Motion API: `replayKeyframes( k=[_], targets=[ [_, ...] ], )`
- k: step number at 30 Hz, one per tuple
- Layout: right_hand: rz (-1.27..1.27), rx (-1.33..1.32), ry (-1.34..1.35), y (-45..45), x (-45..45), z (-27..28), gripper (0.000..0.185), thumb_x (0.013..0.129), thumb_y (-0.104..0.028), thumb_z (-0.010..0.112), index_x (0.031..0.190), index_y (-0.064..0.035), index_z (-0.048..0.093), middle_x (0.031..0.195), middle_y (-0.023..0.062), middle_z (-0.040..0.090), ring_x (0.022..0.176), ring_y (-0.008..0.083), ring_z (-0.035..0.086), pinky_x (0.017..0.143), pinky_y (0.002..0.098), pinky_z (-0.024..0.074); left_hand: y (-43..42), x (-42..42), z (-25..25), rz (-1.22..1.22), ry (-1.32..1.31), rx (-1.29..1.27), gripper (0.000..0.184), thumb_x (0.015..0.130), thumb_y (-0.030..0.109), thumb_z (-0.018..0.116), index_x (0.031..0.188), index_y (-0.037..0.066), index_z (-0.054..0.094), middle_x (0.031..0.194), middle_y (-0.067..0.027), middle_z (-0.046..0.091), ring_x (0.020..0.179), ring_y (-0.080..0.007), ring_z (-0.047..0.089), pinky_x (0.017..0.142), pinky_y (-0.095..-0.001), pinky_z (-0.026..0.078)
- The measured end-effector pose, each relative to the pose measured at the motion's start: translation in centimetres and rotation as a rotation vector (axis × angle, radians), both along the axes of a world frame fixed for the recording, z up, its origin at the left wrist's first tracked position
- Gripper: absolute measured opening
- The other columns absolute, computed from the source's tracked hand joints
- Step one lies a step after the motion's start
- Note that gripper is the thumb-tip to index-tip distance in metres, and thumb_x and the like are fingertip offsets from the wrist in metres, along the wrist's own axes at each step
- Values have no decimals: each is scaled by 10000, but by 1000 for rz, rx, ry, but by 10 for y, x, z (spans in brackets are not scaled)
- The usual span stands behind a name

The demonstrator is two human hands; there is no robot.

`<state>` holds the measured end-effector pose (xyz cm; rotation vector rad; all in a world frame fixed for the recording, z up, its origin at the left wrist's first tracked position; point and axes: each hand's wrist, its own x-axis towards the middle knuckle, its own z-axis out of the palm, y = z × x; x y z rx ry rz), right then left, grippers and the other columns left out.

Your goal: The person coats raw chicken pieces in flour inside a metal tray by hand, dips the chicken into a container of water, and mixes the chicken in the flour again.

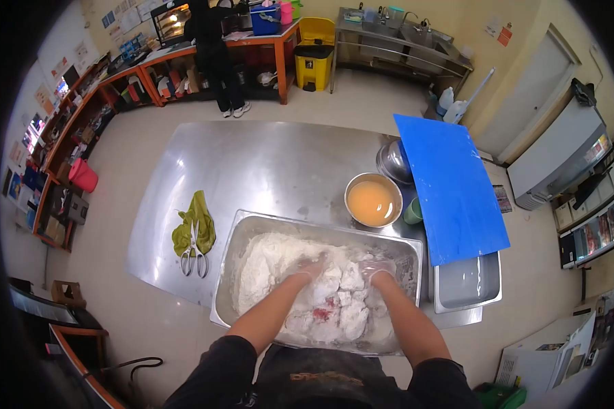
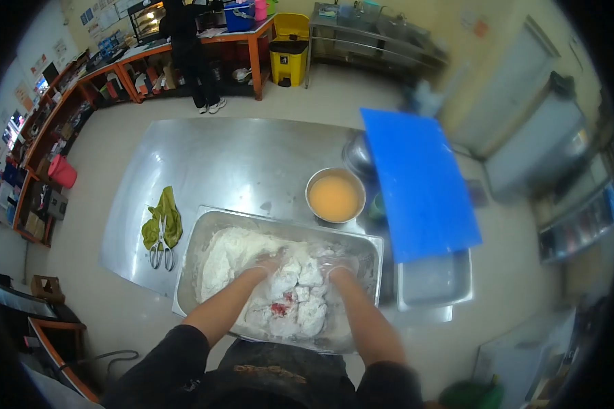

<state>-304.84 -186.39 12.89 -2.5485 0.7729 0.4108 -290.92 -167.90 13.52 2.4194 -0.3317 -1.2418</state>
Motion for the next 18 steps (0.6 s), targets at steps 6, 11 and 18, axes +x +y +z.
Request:
replayKeyframes(
  k=[6, 11, 18],
  targets=[
    [223, 398, -65, 20, 4, -15, 411, 965, -264, 361, 1265, -24, 506, 1286, 143, 531, 1188, 259, 500, 1023, 371, 366, 5, 0, 0, -289, 157, -539, 747, 896, 573, 367, 1458, 101, 231, 1531, -129, 173, 1376, -280, 269, 1106, -416, 242],
    [-219, 788, -192, -18, -24, 25, 434, 960, -346, 389, 1241, -50, 536, 1172, 126, 602, 1065, 266, 577, 917, 379, 449, 28, 15, 70, -577, -217, -558, 604, 914, 506, 357, 1372, 118, 430, 1433, -125, 395, 1320, -267, 376, 1062, -405, 319],
    [201, 271, 434, 5, -49, 13, 443, 939, -408, 431, 1181, -68, 580, 1108, 120, 633, 976, 257, 621, 854, 392, 496, 47, -6, 4, -597, -155, 141, 570, 905, 527, 337, 1217, 123, 591, 1310, -127, 526, 1210, -289, 497, 995, -354, 389]
  ],
)
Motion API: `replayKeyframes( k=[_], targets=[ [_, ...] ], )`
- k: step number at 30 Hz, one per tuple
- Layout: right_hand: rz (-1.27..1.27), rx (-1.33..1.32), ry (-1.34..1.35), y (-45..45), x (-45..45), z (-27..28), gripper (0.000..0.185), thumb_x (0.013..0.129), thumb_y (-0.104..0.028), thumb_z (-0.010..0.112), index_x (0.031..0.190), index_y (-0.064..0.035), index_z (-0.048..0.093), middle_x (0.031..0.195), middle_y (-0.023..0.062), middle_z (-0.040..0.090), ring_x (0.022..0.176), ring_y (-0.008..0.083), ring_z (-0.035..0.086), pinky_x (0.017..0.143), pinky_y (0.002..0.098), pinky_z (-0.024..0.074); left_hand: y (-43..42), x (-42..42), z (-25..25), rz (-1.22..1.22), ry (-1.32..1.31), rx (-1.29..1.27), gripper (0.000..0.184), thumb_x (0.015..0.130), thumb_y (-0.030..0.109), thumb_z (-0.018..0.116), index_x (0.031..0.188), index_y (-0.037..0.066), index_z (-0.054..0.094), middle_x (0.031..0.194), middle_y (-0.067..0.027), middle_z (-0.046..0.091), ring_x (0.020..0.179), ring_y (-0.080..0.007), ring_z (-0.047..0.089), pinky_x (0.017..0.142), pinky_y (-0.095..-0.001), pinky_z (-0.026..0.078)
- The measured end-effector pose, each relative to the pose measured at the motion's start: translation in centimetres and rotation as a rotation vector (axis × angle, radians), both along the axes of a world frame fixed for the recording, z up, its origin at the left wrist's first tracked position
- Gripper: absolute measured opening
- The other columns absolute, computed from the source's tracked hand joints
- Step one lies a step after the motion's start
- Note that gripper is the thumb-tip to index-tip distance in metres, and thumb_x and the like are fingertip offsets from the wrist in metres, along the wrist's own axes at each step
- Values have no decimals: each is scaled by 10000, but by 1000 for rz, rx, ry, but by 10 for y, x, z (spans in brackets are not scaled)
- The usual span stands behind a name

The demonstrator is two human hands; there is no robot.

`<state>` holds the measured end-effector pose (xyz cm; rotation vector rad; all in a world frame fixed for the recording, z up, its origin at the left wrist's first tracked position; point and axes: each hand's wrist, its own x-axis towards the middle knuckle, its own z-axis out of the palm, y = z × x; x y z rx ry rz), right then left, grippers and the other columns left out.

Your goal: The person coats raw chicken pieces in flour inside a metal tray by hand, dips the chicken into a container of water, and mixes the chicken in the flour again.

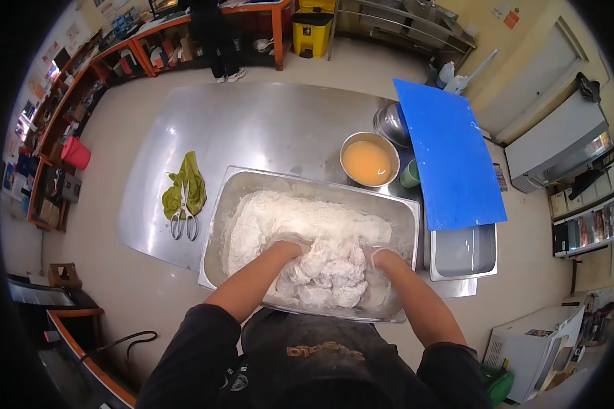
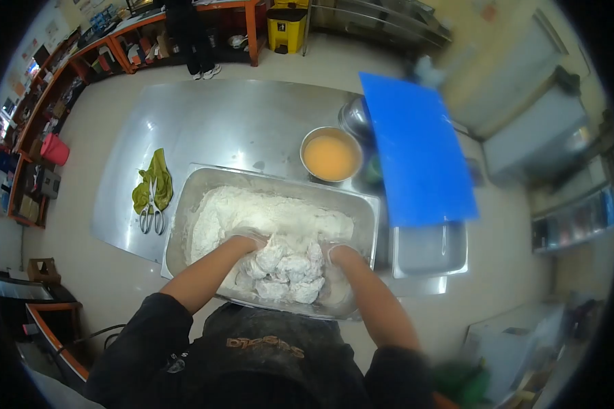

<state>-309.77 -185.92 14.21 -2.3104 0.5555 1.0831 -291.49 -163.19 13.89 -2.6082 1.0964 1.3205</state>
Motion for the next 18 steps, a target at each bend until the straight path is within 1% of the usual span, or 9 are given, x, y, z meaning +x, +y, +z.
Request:
replayKeyframes(
  k=[2, 5, 7, 9, 12, 13, 14, 15, 18],
  targets=[
    [-390, 281, 35, 17, -16, 19, 442, 933, -418, 443, 1164, -71, 590, 1092, 118, 640, 955, 252, 629, 841, 396, 506, 18, 1, -68, -151, 173, -120, 581, 880, 544, 384, 1284, 153, 529, 1321, -134, 516, 1205, -299, 496, 1000, -360, 380],
    [-991, 743, -32, 57, -30, 62, 441, 925, -432, 461, 1140, -75, 604, 1069, 115, 649, 923, 245, 643, 820, 402, 520, 31, -19, -31, -179, 313, -191, 607, 865, 497, 471, 1368, 161, 426, 1348, -140, 493, 1199, -302, 497, 1015, -353, 363],
    [-1229, 995, -151, 80, -30, 75, 440, 919, -442, 473, 1124, -79, 613, 1054, 114, 656, 902, 240, 651, 807, 405, 530, 31, -33, -65, 83, 607, -446, 604, 893, 434, 480, 1408, 143, 357, 1398, -134, 435, 1251, -284, 442, 1049, -334, 329],
    [-1337, 1134, -203, 91, -23, 81, 440, 913, -451, 485, 1108, -82, 623, 1038, 112, 662, 881, 235, 660, 793, 409, 539, 12, -41, -40, 176, 797, -601, 574, 931, 355, 466, 1435, 137, 302, 1442, -100, 376, 1293, -241, 390, 1081, -321, 300],
    [-1415, 1320, -122, 82, -19, 86, 464, 945, -425, 450, 1253, -88, 535, 1160, 105, 598, 987, 205, 608, 851, 385, 520, -9, -41, 7, 222, 996, -710, 543, 969, 249, 455, 1456, 132, 245, 1470, -29, 325, 1302, -148, 364, 1100, -324, 297],
    [-1319, 1312, -160, 69, -23, 59, 427, 945, -398, 462, 1214, -82, 563, 1165, 119, 601, 1017, 205, 593, 901, 388, 488, -5, -38, 21, -142, 441, -759, 517, 969, 239, 459, 1440, 124, 281, 1455, -27, 348, 1296, -145, 373, 1089, -320, 315],
    [-1321, 1310, -155, 53, -31, 51, 427, 945, -398, 462, 1214, -82, 563, 1165, 119, 601, 1017, 205, 593, 901, 388, 488, -2, -35, 32, -322, 166, -762, 505, 969, 234, 461, 1433, 120, 299, 1448, -27, 360, 1294, -143, 377, 1084, -317, 324],
    [-681, 715, -443, 41, -33, 64, 433, 937, -401, 478, 1205, -73, 565, 1151, 123, 602, 1037, 206, 581, 932, 391, 461, 2, -32, 42, -478, -126, -756, 492, 968, 229, 463, 1425, 115, 317, 1441, -26, 371, 1291, -141, 382, 1078, -315, 334],
    [-567, 608, -485, 37, -37, 104, 458, 927, -395, 484, 1203, -34, 545, 1146, 115, 591, 1074, 212, 552, 983, 378, 404, 12, -24, 78, 195, 689, -841, 443, 985, 291, 414, 1388, 109, 392, 1426, -39, 399, 1284, -168, 405, 1059, -344, 356]
  ],
)
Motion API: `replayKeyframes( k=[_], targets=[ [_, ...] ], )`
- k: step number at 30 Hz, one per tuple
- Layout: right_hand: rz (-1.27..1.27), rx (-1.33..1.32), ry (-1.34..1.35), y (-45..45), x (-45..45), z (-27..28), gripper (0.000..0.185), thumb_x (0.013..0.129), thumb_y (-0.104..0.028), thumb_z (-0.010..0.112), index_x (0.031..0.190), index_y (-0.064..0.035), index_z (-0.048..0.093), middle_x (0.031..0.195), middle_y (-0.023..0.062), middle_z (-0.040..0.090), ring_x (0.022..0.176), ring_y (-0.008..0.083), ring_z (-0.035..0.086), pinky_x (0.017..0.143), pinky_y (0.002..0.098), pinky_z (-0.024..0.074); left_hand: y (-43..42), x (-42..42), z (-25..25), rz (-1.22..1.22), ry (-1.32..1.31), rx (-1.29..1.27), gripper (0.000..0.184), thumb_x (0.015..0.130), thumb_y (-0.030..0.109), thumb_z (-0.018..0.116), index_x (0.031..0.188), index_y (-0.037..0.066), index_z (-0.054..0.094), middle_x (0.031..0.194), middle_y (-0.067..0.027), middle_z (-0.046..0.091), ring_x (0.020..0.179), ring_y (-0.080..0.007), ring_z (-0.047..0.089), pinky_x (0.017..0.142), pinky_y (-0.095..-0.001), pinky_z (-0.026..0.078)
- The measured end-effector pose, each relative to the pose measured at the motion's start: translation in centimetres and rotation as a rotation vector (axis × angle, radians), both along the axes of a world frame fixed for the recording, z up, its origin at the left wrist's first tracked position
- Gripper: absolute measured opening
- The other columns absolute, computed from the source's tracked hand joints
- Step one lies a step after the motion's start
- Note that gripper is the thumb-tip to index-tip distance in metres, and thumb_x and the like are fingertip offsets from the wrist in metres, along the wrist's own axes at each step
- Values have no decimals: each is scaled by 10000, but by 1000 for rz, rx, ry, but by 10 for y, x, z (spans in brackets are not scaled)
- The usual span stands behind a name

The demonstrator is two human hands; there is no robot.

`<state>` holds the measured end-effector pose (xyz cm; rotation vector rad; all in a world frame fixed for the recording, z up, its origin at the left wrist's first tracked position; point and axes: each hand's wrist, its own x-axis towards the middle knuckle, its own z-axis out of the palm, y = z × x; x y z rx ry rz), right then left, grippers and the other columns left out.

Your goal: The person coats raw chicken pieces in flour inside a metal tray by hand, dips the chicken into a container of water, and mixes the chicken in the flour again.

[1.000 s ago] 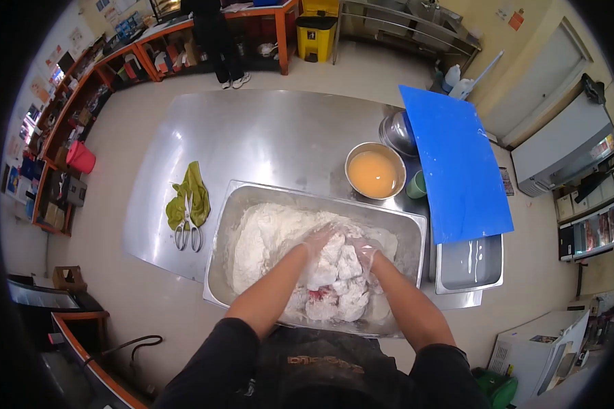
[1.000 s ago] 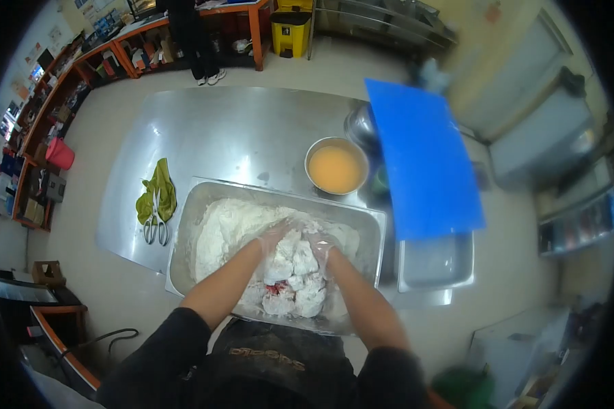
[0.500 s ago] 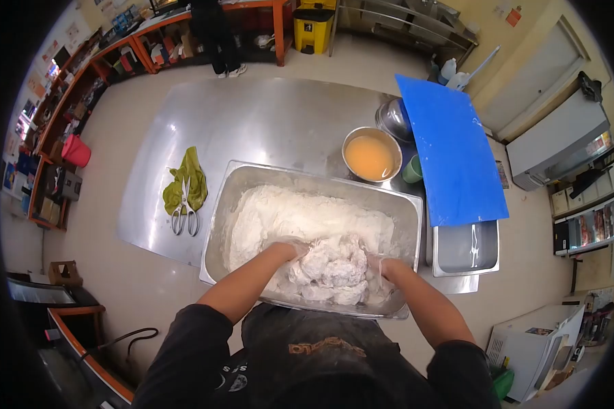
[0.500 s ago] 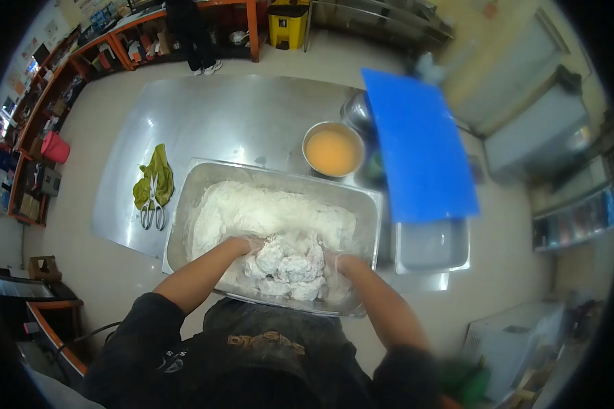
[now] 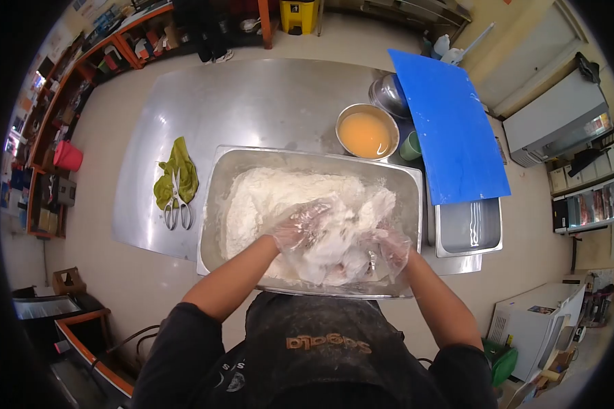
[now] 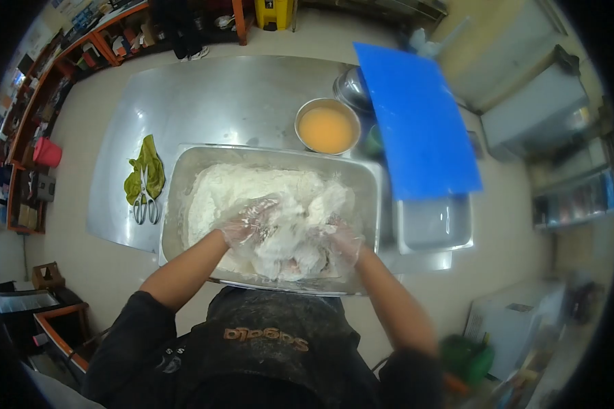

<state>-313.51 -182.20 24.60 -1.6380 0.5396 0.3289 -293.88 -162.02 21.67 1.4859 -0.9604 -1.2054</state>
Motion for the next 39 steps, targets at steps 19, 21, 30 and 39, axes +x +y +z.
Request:
replayKeyframes(
  k=[19, 21, 30, 39],
  targets=[
    [-376, 674, 101, 50, 31, -33, 398, 892, -301, 502, 1210, -64, 545, 1117, 143, 613, 990, 260, 605, 877, 375, 471, -14, -29, -51, 351, 1018, 470, 777, 896, 658, 274, 1389, 72, 402, 1426, -133, 403, 1337, -284, 350, 1093, -416, 277],
    [3, -33, 81, 33, 19, -18, 386, 870, -275, 522, 1199, -78, 555, 1102, 156, 615, 987, 274, 606, 871, 380, 473, -14, -32, -48, 384, 892, 283, 696, 920, 584, 324, 1325, 36, 462, 1291, -102, 539, 1187, -240, 506, 1015, -380, 380],
    [-574, -691, 397, -11, 48, 23, 422, 869, -372, 489, 1152, -78, 596, 1130, 179, 616, 1037, 363, 587, 887, 415, 465, -2, 10, 28, 703, 227, 685, 598, 909, 476, 426, 1265, 1, 492, 1308, -222, 485, 1132, -347, 512, 948, -392, 398],
    [-108, -548, -56, -35, 115, -108, 441, 967, -303, 360, 1293, -29, 476, 1285, 203, 519, 1205, 298, 494, 982, 408, 406, -81, 27, -37, 559, 506, 502, 742, 911, 557, 350, 1425, 29, 262, 1461, -128, 322, 1336, -296, 309, 1089, -358, 246]
  ],
)
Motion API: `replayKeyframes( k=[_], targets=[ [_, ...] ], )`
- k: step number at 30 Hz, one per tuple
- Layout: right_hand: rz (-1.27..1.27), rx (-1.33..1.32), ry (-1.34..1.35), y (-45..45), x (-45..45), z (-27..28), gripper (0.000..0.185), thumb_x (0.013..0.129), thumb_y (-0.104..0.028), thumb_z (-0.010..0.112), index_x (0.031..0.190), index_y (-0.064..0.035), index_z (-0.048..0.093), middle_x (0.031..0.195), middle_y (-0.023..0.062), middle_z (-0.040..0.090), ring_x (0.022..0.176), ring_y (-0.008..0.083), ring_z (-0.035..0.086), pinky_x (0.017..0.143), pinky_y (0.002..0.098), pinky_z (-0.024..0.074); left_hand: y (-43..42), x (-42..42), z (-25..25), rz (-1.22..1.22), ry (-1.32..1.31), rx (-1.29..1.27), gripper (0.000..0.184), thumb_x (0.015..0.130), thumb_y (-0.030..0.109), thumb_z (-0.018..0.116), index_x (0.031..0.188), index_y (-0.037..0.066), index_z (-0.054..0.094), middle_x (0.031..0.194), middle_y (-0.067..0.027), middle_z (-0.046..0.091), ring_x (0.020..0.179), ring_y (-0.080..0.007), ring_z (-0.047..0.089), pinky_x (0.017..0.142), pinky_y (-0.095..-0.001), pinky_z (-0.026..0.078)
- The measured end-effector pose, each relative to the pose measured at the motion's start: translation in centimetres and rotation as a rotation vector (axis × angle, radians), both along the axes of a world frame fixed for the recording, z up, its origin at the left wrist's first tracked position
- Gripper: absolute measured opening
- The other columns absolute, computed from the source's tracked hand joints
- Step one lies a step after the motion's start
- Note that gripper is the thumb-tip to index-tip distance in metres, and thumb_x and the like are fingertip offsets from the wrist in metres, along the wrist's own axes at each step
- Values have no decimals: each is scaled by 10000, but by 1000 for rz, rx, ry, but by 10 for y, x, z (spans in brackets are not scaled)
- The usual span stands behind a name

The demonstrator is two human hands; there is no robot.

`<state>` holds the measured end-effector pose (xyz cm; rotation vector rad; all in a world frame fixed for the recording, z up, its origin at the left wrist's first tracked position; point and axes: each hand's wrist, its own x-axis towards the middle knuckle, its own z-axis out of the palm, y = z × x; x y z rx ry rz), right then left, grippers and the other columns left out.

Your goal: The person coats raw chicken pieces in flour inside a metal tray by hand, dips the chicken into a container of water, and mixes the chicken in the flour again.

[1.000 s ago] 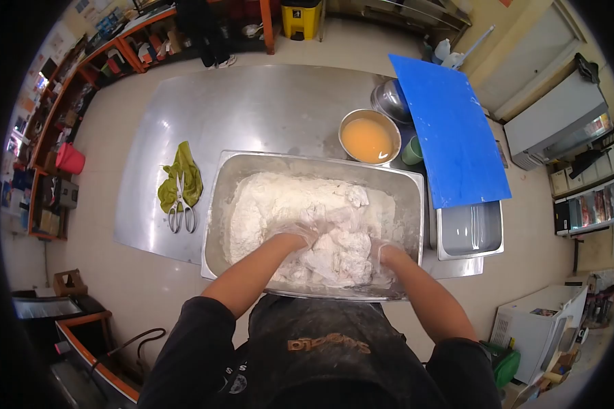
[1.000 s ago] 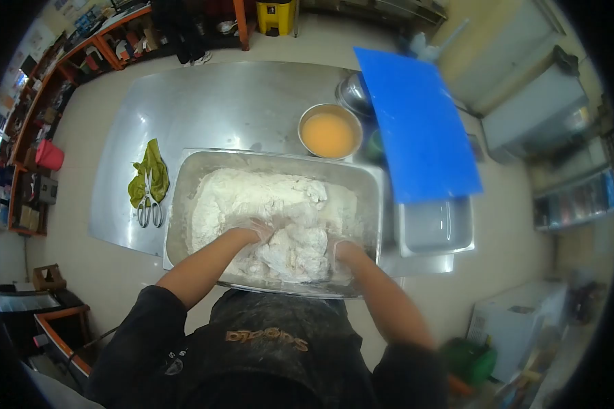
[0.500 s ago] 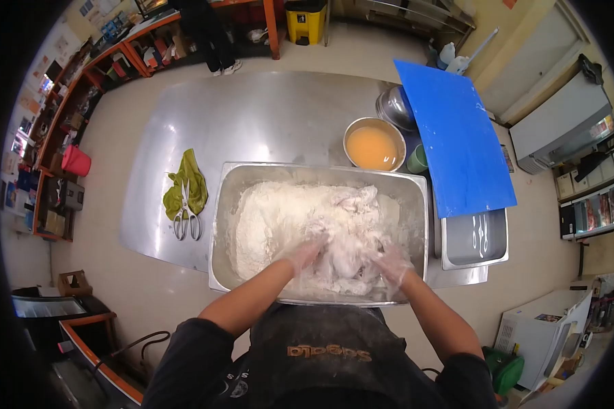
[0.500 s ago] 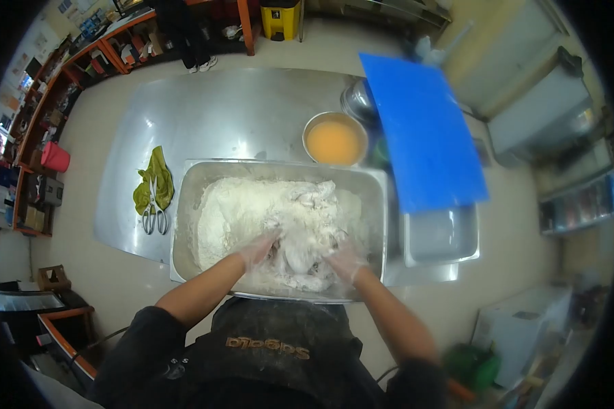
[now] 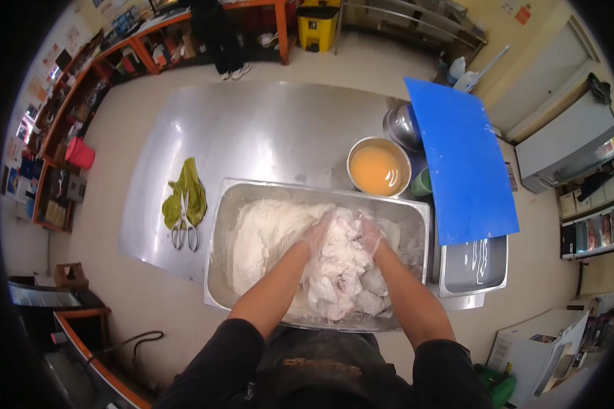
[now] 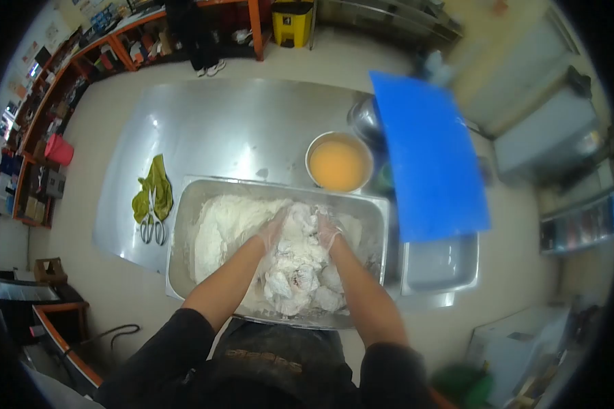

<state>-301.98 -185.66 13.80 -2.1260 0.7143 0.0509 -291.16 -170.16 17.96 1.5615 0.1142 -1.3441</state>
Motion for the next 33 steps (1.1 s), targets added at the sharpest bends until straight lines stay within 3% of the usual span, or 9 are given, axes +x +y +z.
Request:
replayKeyframes(
  k=[3, 5, 7, 12, 15, 22, 29, 31, 33],
  targets=[
    [-540, 971, 74, 23, 7, 77, 466, 993, -302, 352, 1354, -11, 394, 1364, 184, 444, 1294, 248, 389, 1065, 364, 317, 2, -2, 20, -63, 166, -282, 791, 919, 608, 298, 1466, 49, 185, 1500, -80, 276, 1381, -251, 250, 1121, -344, 195],
    [-433, 982, -47, 10, -14, 76, 456, 1002, -310, 338, 1340, -13, 410, 1341, 156, 475, 1227, 219, 448, 1040, 332, 349, 15, -13, 52, -112, -6, -187, 776, 919, 610, 278, 1457, 55, 221, 1466, -94, 336, 1358, -269, 295, 1113, -340, 214],
    [-19, 189, 68, -17, -24, 92, 426, 1001, -309, 334, 1287, -29, 481, 1306, 114, 516, 1125, 183, 518, 941, 295, 443, 28, -12, 71, -170, -189, -102, 765, 919, 612, 258, 1448, 61, 258, 1431, -108, 396, 1336, -288, 341, 1105, -335, 234],
    [445, -285, 581, -52, -64, 30, 475, 983, -365, 317, 1253, -22, 504, 1166, 159, 602, 1039, 274, 588, 907, 384, 440, 38, 2, 36, -763, -456, 349, 777, 904, 641, 197, 1469, 109, 210, 1513, -128, 233, 1394, -325, 190, 1137, -443, 146],
    [416, -20, 689, -23, -72, 20, 468, 970, -371, 341, 1248, -38, 517, 1149, 134, 615, 1019, 257, 601, 898, 372, 455, 55, -8, 39, -1049, -420, 578, 832, 864, 704, 213, 1458, 122, 266, 1508, -92, 266, 1393, -344, 184, 1129, -473, 141],
    [-349, 1163, 419, 62, -87, 128, 453, 942, -384, 397, 1237, -75, 549, 1110, 76, 647, 970, 217, 631, 878, 342, 490, 76, -62, 1, -424, 89, 98, 835, 846, 722, 247, 1430, 133, 342, 1482, -62, 330, 1359, -309, 288, 1112, -448, 212],
    [-305, 1233, -52, 43, -108, 73, 418, 904, -348, 472, 1192, -61, 568, 1112, 93, 630, 968, 219, 631, 889, 360, 493, 71, -49, 0, -140, 314, -299, 549, 946, 478, 368, 1394, 163, 410, 1427, -51, 411, 1327, -249, 342, 1077, -404, 296],
    [-250, 1141, -104, 31, -114, 71, 413, 899, -344, 478, 1174, -50, 573, 1112, 104, 624, 982, 226, 627, 904, 365, 486, 72, -40, 1, -729, -709, -269, 462, 958, 344, 398, 1373, 142, 431, 1406, -73, 432, 1320, -257, 348, 1072, -407, 310],
    [-303, 962, -3, 28, -108, 124, 285, 918, -147, 468, 1131, 11, 575, 1186, 157, 574, 1072, 241, 582, 867, 398, 502, 77, -38, 2, -736, -955, -228, 465, 951, 339, 399, 1371, 141, 432, 1398, -97, 434, 1295, -259, 380, 1062, -399, 326]
  ],
)
